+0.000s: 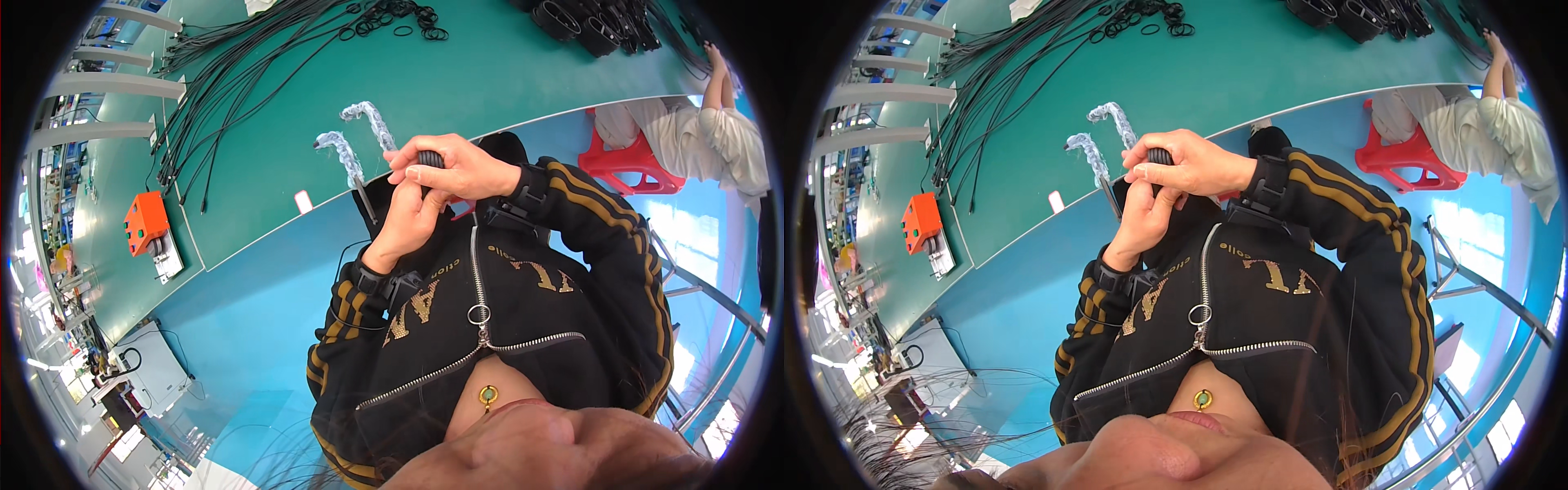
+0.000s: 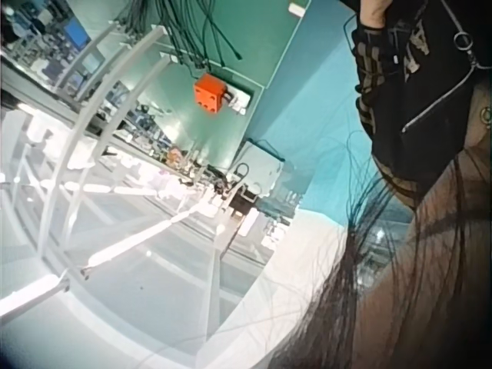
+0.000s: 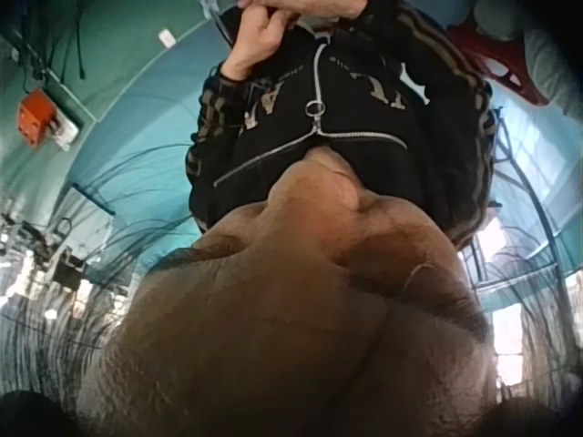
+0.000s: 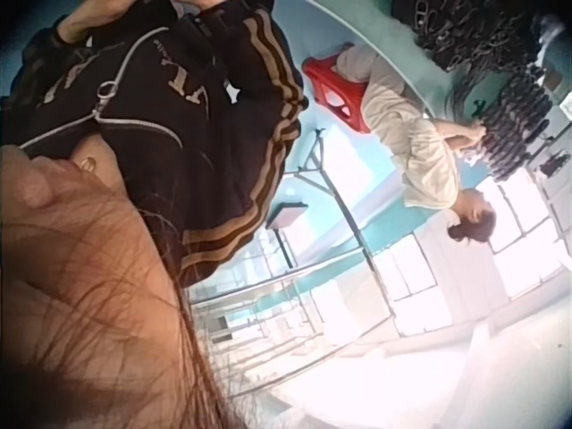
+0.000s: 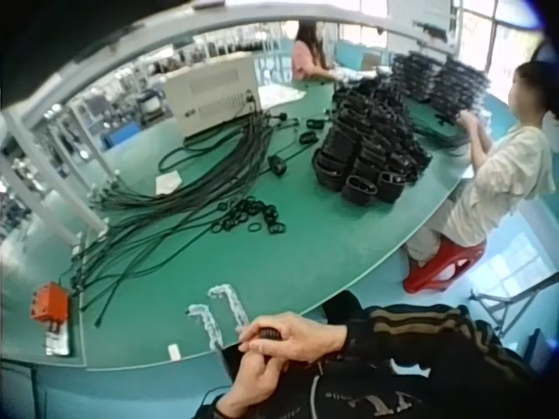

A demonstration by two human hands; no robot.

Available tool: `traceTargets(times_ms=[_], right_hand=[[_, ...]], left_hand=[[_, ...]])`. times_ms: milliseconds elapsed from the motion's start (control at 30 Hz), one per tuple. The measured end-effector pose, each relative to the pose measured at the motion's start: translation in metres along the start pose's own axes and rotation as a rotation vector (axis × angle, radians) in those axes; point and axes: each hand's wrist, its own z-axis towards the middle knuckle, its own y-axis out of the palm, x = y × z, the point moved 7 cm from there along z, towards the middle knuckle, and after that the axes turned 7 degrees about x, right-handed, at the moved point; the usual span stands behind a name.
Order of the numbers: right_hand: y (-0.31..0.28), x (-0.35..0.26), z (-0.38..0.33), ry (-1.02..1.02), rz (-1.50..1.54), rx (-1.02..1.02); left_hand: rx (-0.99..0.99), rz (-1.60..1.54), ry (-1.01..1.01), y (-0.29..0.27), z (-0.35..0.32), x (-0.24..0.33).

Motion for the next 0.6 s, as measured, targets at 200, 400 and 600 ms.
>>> traceTargets(times_ms=[200,400,600], right_hand=[[-0.056,-0.041,0.068,-0.407,-0.695,0.122],[-0.126,-0.029,0.141,-0.35,-1.803,0.548],[-0.09,-0.033,0.113,-0.304,-0.716,0.179]], left_hand=[[0.057,0.058,0.198,-0.029,0.01,0.013],[0.202,-0.09,0.185,-0.058,0.011,0.021],[0.362,-0.027,0.225,-0.083,0.017,0.034]])
